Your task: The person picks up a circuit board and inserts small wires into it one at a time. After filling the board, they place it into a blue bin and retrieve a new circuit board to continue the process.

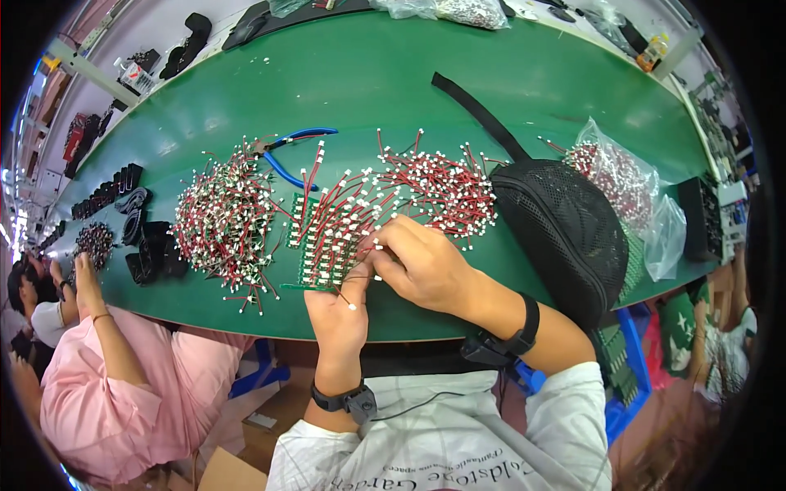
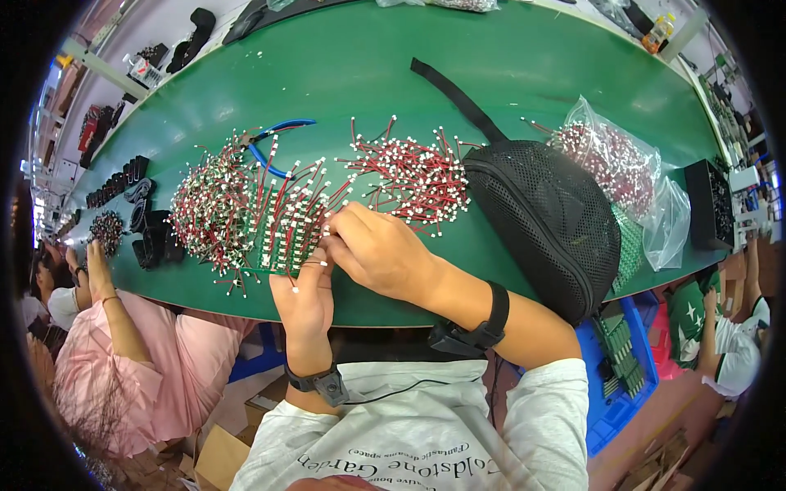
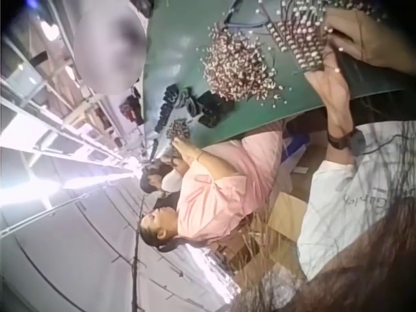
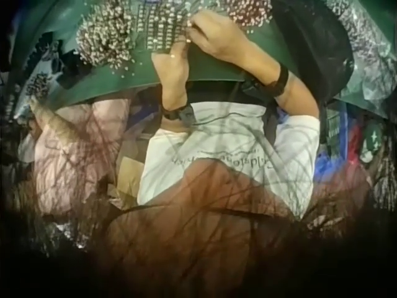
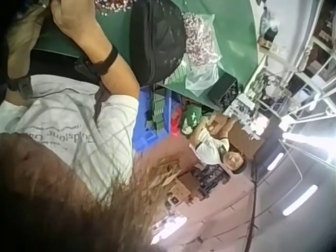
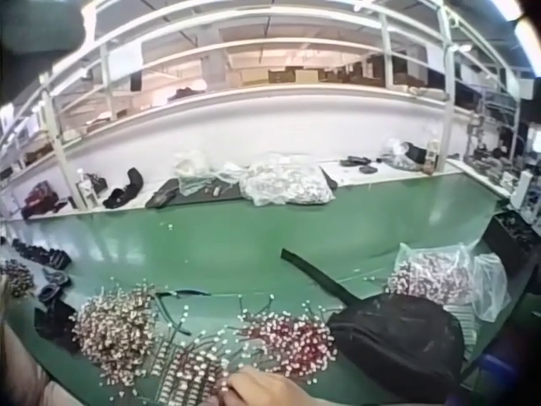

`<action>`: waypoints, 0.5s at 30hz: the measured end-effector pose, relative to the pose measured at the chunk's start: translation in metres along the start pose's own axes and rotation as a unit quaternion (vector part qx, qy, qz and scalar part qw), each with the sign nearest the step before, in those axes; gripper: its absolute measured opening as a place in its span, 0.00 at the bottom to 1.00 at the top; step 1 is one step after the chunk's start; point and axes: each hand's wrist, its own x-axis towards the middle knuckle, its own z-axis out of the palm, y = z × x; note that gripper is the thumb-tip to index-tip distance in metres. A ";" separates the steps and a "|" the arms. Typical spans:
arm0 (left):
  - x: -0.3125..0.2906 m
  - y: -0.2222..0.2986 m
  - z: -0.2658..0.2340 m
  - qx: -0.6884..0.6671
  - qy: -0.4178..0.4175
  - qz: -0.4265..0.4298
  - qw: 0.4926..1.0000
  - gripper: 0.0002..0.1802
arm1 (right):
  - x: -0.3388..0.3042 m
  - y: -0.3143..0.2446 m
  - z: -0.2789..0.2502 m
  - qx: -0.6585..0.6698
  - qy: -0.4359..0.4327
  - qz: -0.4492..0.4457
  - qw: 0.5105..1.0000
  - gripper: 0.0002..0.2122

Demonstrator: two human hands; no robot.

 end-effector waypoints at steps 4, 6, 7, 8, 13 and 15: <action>-0.003 0.000 0.003 0.024 0.000 0.017 1.000 0.13 | 0.001 -0.002 -0.001 -0.013 0.011 -0.010 1.000 0.07; -0.004 -0.001 0.002 0.027 -0.005 0.021 0.999 0.13 | 0.001 -0.003 0.000 -0.027 0.012 -0.013 0.999 0.07; -0.004 -0.001 0.004 0.027 -0.004 0.019 0.999 0.13 | 0.000 -0.001 0.000 -0.043 0.013 -0.014 0.999 0.08; -0.004 -0.001 0.006 0.004 -0.004 0.010 1.000 0.13 | -0.001 0.000 0.000 -0.043 0.011 -0.012 0.999 0.08; -0.005 -0.001 0.005 -0.011 -0.024 0.004 1.000 0.14 | -0.003 0.001 -0.001 -0.057 0.004 -0.023 0.998 0.09; -0.004 -0.001 0.004 -0.003 -0.029 0.006 1.000 0.14 | -0.004 -0.002 -0.002 -0.065 -0.002 -0.015 0.998 0.09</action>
